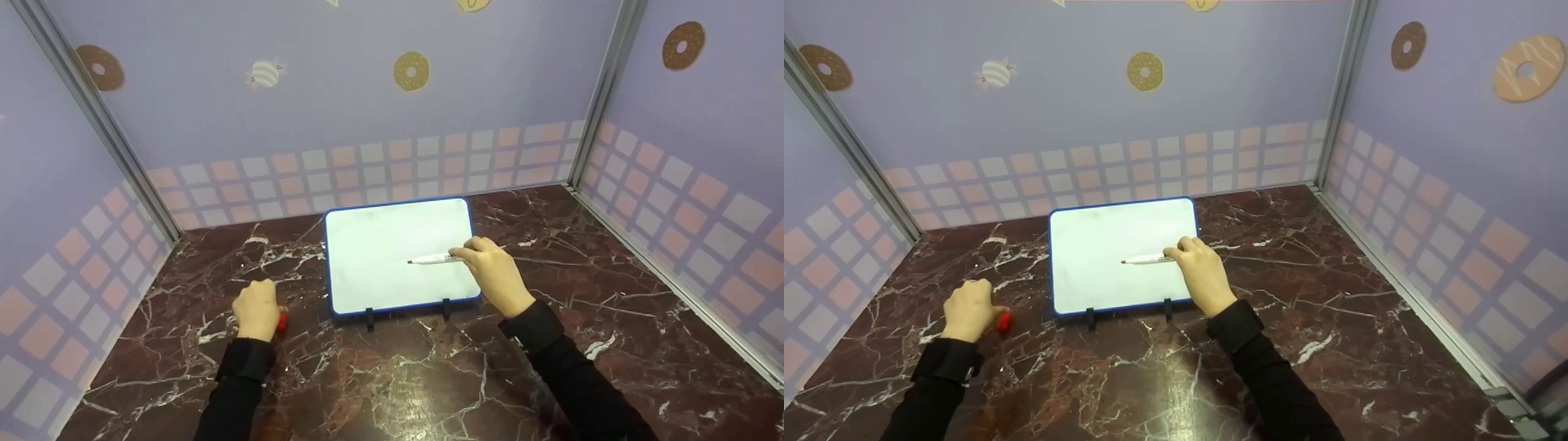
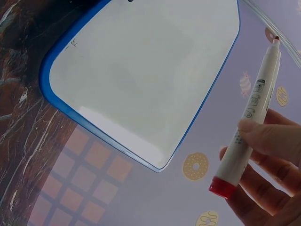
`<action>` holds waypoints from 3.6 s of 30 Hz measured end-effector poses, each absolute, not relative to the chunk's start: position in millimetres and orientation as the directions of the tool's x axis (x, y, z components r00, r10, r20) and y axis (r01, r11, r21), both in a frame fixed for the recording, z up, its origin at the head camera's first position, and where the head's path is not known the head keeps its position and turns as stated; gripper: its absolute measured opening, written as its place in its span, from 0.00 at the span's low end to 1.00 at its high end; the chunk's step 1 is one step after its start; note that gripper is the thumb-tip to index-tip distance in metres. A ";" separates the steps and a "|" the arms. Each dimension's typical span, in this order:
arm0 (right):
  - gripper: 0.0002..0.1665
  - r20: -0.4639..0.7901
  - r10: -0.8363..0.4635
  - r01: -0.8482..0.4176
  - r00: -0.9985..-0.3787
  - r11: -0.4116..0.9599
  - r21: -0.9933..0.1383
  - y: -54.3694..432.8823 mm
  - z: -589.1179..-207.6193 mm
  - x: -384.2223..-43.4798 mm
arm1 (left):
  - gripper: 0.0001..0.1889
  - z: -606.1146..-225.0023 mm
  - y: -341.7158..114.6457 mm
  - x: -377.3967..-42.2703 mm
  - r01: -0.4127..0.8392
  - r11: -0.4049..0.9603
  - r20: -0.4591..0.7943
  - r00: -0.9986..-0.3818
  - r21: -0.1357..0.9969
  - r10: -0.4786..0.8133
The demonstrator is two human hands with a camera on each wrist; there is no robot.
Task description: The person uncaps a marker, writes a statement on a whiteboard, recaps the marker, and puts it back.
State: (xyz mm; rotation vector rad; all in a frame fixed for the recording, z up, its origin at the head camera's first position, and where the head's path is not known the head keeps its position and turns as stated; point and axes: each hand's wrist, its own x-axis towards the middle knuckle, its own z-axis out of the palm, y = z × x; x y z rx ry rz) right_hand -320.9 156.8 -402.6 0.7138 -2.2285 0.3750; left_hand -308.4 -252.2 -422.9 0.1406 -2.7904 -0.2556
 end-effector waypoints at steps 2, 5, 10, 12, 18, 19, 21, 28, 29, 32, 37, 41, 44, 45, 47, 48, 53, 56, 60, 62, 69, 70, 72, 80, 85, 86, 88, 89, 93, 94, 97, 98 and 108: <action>0.15 0.741 -0.377 -0.598 -0.556 0.800 -0.041 156.0 -402.2 -321.3 | 0.15 -415.6 -247.0 -306.9 -0.019 0.987 0.406 -0.910 0.160 -0.083; 0.14 0.739 -0.383 -0.605 -0.553 0.795 -0.041 154.1 -402.5 -321.5 | 0.15 -405.4 -232.1 -304.5 0.048 0.995 0.522 -0.853 0.089 -0.006; 0.13 0.739 -0.401 -0.627 -0.542 0.778 -0.038 147.5 -405.4 -321.2 | 0.17 -389.7 -194.0 -297.9 0.201 0.979 0.651 -0.747 0.032 0.133; 0.13 0.744 -0.410 -0.638 -0.527 0.770 -0.027 143.7 -406.9 -321.1 | 0.16 -386.0 -177.1 -295.3 0.313 0.950 0.698 -0.679 -0.006 0.228; 0.11 0.746 -0.449 -0.664 -0.492 0.748 0.012 130.8 -410.9 -318.5 | 0.18 -386.2 -129.7 -286.0 0.575 0.812 0.723 -0.519 -0.101 0.457; 0.10 0.744 -0.456 -0.665 -0.488 0.746 0.020 128.9 -411.3 -317.8 | 0.19 -387.5 -123.2 -284.6 0.592 0.800 0.715 -0.515 -0.102 0.472; 0.11 0.740 -0.469 -0.665 -0.481 0.746 0.041 125.0 -411.8 -316.1 | 0.22 -391.1 -112.6 -282.5 0.609 0.787 0.698 -0.518 -0.105 0.494; 0.14 0.712 -0.525 -0.675 -0.466 0.731 0.098 116.2 -413.9 -309.3 | 0.21 -404.7 -94.5 -282.8 0.594 0.796 0.667 -0.546 -0.117 0.506; 0.14 0.710 -0.531 -0.677 -0.463 0.729 0.103 115.6 -413.8 -308.7 | 0.20 -405.7 -93.3 -283.1 0.593 0.798 0.668 -0.551 -0.109 0.501; 0.15 0.708 -0.541 -0.682 -0.454 0.722 0.114 114.2 -413.8 -308.0 | 0.17 -408.1 -90.4 -283.9 0.596 0.800 0.668 -0.570 -0.065 0.478; 0.16 0.714 -0.554 -0.710 -0.429 0.695 0.112 113.2 -415.2 -308.5 | 0.12 -412.7 -87.8 -284.4 0.602 0.798 0.654 -0.602 -0.007 0.459; 0.17 0.724 -0.558 -0.728 -0.404 0.676 0.115 112.9 -415.4 -309.3 | 0.09 -415.4 -87.2 -284.8 0.625 0.779 0.631 -0.624 0.050 0.461; 0.20 0.737 -0.532 -0.748 -0.418 0.661 0.054 114.1 -414.5 -310.1 | 0.07 -415.6 -87.7 -285.1 0.642 0.762 0.629 -0.629 0.089 0.457; 0.23 0.740 -0.515 -0.756 -0.432 0.655 0.014 114.8 -414.0 -310.4 | 0.07 -415.2 -88.0 -285.3 0.644 0.758 0.631 -0.630 0.100 0.452; 0.32 0.748 -0.463 -0.765 -0.476 0.637 -0.093 116.2 -413.0 -311.3 | 0.07 -413.9 -89.1 -285.3 0.645 0.754 0.639 -0.632 0.121 0.438; 0.38 0.751 -0.429 -0.765 -0.501 0.625 -0.153 117.2 -412.5 -311.8 | 0.07 -413.0 -89.6 -285.5 0.644 0.753 0.645 -0.633 0.132 0.428; 0.57 0.743 -0.242 -0.734 -0.625 0.508 -0.452 118.9 -410.9 -316.1 | 0.06 -404.8 -89.4 -286.5 0.632 0.748 0.677 -0.643 0.204 0.358; 0.59 0.667 -0.153 -0.670 -0.729 0.360 -0.649 117.6 -410.4 -317.8 | 0.07 -399.1 -87.1 -287.0 0.630 0.742 0.693 -0.642 0.231 0.329; 0.52 0.461 -0.154 -0.473 -0.874 0.050 -0.880 113.7 -411.2 -317.6 | 0.07 -395.8 -84.1 -286.7 0.639 0.731 0.702 -0.634 0.240 0.323; 0.43 0.371 -0.186 -0.359 -0.910 -0.094 -0.928 110.8 -412.9 -317.3 | 0.07 -395.9 -83.4 -286.4 0.646 0.725 0.703 -0.630 0.240 0.330; 0.13 0.317 -0.213 -0.261 -0.924 -0.253 -0.932 103.3 -416.8 -316.2 | 0.08 -398.8 -82.7 -288.1 0.652 0.725 0.695 -0.627 0.221 0.352; 0.11 0.322 -0.215 -0.265 -0.922 -0.256 -0.930 102.8 -416.8 -316.4 | 0.08 -398.5 -83.2 -288.3 0.651 0.726 0.692 -0.629 0.221 0.354; 0.09 0.327 -0.218 -0.263 -0.920 -0.276 -0.924 101.5 -416.6 -317.1 | 0.08 -397.2 -84.8 -288.4 0.654 0.720 0.689 -0.633 0.231 0.354; 0.02 0.396 -0.113 -0.325 -0.911 -0.396 -0.859 86.7 -413.2 -323.3 | 0.16 -380.2 -107.7 -297.6 0.594 0.713 0.663 -0.708 0.372 0.243; 0.10 0.538 -0.027 -0.496 -0.843 -0.348 -0.795 72.9 -412.4 -333.5 | 0.15 -381.7 -138.0 -321.9 0.477 0.659 0.636 -0.771 0.581 -0.002; 0.10 0.567 -0.021 -0.531 -0.824 -0.324 -0.783 70.0 -412.6 -335.9 | 0.17 -384.6 -143.8 -326.4 0.450 0.649 0.617 -0.786 0.613 -0.039; 0.09 0.616 -0.020 -0.590 -0.788 -0.265 -0.763 63.7 -413.4 -340.5 | 0.22 -391.9 -154.1 -333.6 0.374 0.651 0.555 -0.827 0.660 -0.087; 0.08 0.634 -0.021 -0.612 -0.773 -0.237 -0.755 60.4 -414.0 -342.8 | 0.24 -395.5 -158.4 -336.1 0.333 0.657 0.515 -0.851 0.676 -0.099; 0.05 0.672 -0.038 -0.664 -0.739 -0.128 -0.737 45.5 -416.3 -350.2 | 0.31 -407.1 -171.4 -341.5 0.155 0.696 0.314 -0.944 0.701 -0.106; 0.05 0.680 -0.044 -0.674 -0.732 -0.099 -0.732 42.1 -416.5 -351.0 | 0.31 -409.3 -173.7 -343.0 0.128 0.701 0.274 -0.956 0.702 -0.100; 0.04 0.709 -0.072 -0.711 -0.701 -0.011 -0.704 32.8 -411.3 -347.5 | 0.30 -415.0 -179.9 -347.2 0.083 0.687 0.191 -0.978 0.721 -0.083; 0.05 0.718 -0.082 -0.721 -0.691 0.015 -0.692 30.1 -409.3 -346.0 | 0.29 -417.2 -181.9 -348.8 0.078 0.677 0.176 -0.981 0.731 -0.077; 0.08 0.687 -0.096 -0.693 -0.721 0.086 -0.715 13.2 -408.4 -346.3 | 0.19 -434.6 -193.6 -357.1 0.081 0.537 0.148 -0.986 0.840 -0.083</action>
